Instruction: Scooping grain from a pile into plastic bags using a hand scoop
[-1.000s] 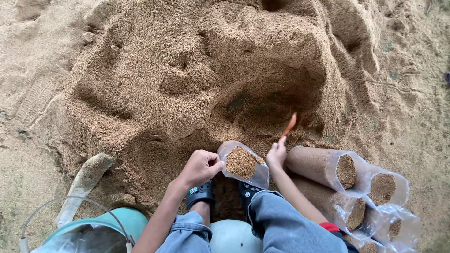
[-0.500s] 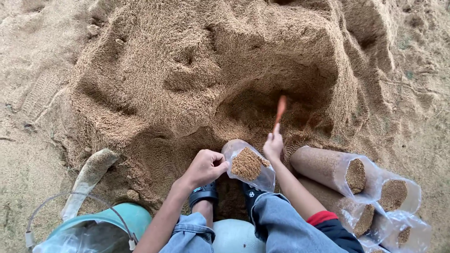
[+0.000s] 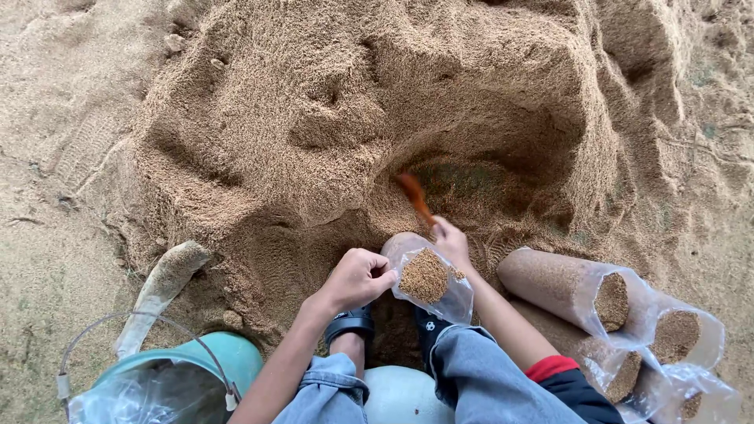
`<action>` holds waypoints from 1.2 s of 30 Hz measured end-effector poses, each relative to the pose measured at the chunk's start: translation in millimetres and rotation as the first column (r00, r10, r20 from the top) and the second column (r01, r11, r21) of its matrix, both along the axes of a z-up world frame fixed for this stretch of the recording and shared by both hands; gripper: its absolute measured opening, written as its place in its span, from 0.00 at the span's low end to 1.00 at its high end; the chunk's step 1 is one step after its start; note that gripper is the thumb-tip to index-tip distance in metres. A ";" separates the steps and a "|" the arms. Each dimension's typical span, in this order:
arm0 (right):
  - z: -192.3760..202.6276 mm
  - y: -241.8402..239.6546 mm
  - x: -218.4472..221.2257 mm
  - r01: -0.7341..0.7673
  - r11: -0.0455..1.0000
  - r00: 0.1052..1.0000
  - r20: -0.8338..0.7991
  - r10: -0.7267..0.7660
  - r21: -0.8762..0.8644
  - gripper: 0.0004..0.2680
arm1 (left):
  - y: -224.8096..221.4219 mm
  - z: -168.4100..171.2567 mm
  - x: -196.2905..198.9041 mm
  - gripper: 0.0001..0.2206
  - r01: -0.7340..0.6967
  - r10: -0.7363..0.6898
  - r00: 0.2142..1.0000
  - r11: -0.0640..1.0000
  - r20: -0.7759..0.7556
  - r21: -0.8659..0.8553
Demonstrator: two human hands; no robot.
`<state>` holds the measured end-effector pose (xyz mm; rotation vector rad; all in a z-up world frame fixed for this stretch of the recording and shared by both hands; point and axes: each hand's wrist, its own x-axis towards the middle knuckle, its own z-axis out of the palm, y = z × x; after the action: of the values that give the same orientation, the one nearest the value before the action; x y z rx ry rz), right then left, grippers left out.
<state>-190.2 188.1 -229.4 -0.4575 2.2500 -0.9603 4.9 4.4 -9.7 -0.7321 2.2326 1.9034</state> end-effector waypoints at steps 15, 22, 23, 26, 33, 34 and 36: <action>220.3 2.4 8.1 0.151 0.961 0.988 0.024 -0.150 -0.232 0.06 | -4.1 19.1 -4.6 0.13 -0.054 0.045 0.997 0.989 -0.069 -0.134; 255.9 64.3 19.3 0.135 0.962 0.978 -0.126 -0.168 -0.239 0.05 | -4.8 7.9 -3.1 0.12 -0.055 0.044 0.996 0.987 -0.073 -0.149; 249.8 77.3 24.6 0.107 0.969 0.968 -0.197 -0.153 -0.224 0.04 | -4.8 8.7 -3.1 0.13 -0.051 0.039 0.996 0.988 -0.080 -0.149; 256.2 86.3 37.1 -0.053 0.974 0.878 -0.475 -0.060 -0.220 0.02 | -5.9 12.3 -4.0 0.13 -0.041 0.028 0.996 0.988 -0.089 -0.148; 252.9 62.0 42.6 0.158 0.933 0.934 -0.257 -0.248 -0.323 0.07 | -3.5 14.6 -3.8 0.13 -0.043 0.035 0.996 0.995 -0.081 -0.095; 231.8 59.5 34.9 0.159 0.933 0.934 -0.259 -0.248 -0.322 0.07 | -2.0 13.2 -4.3 0.13 -0.042 0.035 0.996 0.995 -0.082 -0.093; 187.9 49.3 17.0 0.174 0.980 0.981 -0.068 -0.182 -0.099 0.10 | -2.7 10.2 -5.6 0.11 -0.012 0.009 0.998 0.999 -0.063 -0.044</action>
<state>-173.2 237.4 -41.5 -0.3421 2.3534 -1.1605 -0.7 1.7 0.5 -0.7003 2.3199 1.9137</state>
